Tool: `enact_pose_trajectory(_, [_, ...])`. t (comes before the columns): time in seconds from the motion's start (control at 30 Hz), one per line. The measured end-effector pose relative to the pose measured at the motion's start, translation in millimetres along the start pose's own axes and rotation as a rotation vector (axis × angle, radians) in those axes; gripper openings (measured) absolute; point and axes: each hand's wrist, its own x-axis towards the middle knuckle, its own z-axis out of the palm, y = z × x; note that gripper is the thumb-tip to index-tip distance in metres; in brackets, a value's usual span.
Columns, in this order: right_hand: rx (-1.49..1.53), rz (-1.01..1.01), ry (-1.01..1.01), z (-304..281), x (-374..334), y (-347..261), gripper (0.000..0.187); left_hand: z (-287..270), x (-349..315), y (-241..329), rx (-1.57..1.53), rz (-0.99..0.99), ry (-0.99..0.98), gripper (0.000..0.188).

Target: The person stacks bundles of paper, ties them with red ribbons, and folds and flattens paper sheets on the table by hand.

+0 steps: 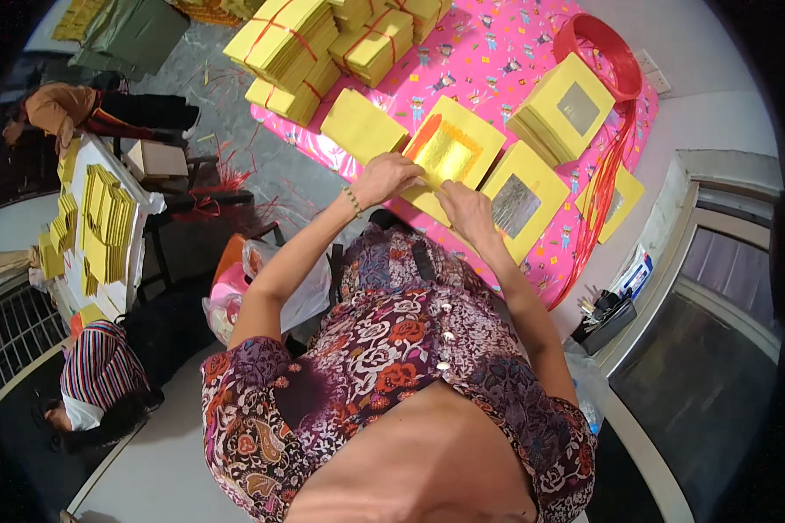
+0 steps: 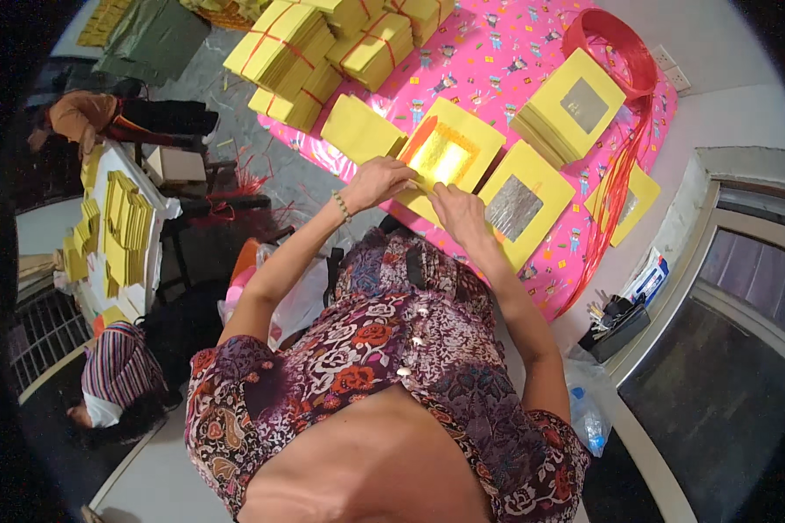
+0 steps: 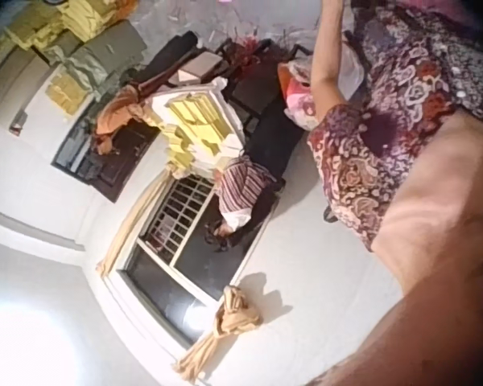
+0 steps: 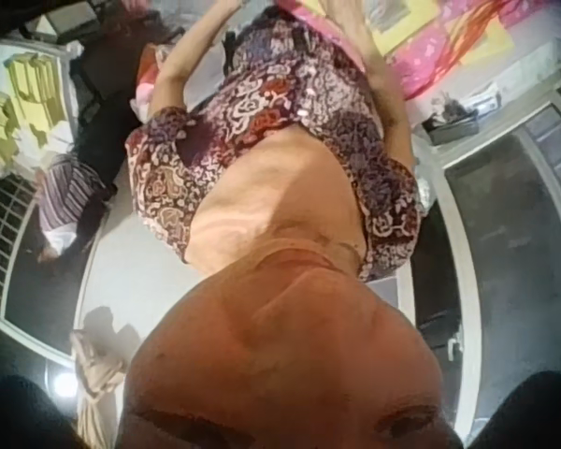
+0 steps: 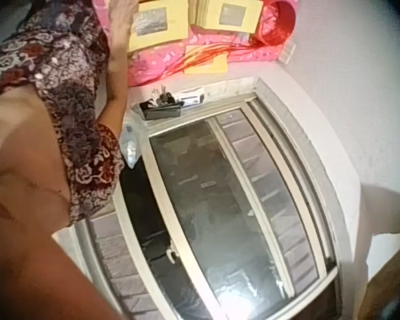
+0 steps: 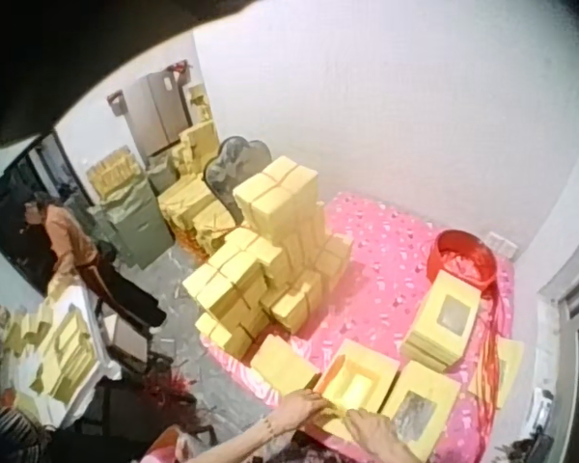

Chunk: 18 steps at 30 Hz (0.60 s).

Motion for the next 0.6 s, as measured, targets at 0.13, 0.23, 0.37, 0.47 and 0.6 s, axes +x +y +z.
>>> enact_pose_trajectory(0.13, [0.121,0.127,-0.116,-26.3,17.3,15.6,0.025,-0.7,2.2,18.0,0.017,0.031,0.405,0.053])
enact_pose_trajectory(0.23, [0.192,0.093,-0.049,-44.5,36.1,37.7,0.03,11.0,3.5,29.7,0.093,0.037,0.571,0.07])
enact_pose_trajectory(0.37, [0.212,0.13,-0.022,-52.7,64.9,70.3,0.04,19.4,13.4,42.9,0.093,0.079,0.401,0.062])
enact_pose_trajectory(0.47, [0.182,0.152,-0.048,-53.3,80.0,87.3,0.044,30.0,24.5,38.1,0.058,0.067,0.298,0.065])
enact_pose_trajectory(0.6, [0.055,0.163,-0.071,-45.9,90.4,99.8,0.041,31.4,35.9,33.9,0.131,0.064,0.261,0.065])
